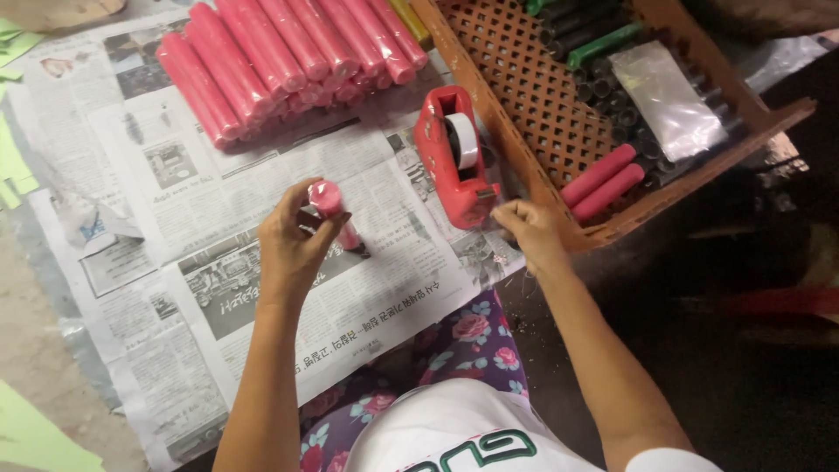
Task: Wrapping individual pink candles in protective paper and securing them with adhesive tape.
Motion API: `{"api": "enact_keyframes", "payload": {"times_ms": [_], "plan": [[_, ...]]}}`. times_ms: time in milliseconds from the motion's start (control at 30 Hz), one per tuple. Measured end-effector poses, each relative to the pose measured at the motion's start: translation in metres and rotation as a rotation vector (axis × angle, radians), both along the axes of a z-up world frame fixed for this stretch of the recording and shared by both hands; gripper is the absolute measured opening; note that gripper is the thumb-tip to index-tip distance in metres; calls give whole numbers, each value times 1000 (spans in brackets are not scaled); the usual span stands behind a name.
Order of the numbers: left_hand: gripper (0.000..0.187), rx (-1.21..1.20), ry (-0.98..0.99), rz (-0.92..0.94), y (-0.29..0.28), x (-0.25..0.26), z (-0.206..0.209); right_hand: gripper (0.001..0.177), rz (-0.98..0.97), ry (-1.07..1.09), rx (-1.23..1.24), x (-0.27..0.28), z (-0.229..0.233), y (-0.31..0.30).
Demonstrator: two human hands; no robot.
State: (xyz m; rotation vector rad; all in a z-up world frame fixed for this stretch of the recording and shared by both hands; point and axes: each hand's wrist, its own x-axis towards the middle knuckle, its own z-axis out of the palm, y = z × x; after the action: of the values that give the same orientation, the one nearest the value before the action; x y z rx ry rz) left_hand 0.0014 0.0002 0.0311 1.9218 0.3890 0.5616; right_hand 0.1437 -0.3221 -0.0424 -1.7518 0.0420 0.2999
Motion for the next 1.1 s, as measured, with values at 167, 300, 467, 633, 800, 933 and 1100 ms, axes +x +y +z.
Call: {"api": "enact_keyframes", "payload": {"times_ms": [167,300,467,633,800,933,1100], "plan": [[57,33,25,5,7,5,-8,16,114,506,280,-49,-17,42],[58,7,53,25,15,7,-16,9,413,59,414,-57,32,94],[56,-142,8,-13,11,7,-9,16,617,-304,583,-44,91,162],[57,-244,-19,-35,11,5,-9,28,638,-221,641,-34,81,197],[86,-296,13,-112,13,1,-8,28,589,-261,570,-38,87,195],[66,-311,-46,-100,9,4,-5,26,565,-246,567,-37,87,197],[42,-61,-70,-80,-2,10,-18,17,518,-304,520,-29,70,203]]}}
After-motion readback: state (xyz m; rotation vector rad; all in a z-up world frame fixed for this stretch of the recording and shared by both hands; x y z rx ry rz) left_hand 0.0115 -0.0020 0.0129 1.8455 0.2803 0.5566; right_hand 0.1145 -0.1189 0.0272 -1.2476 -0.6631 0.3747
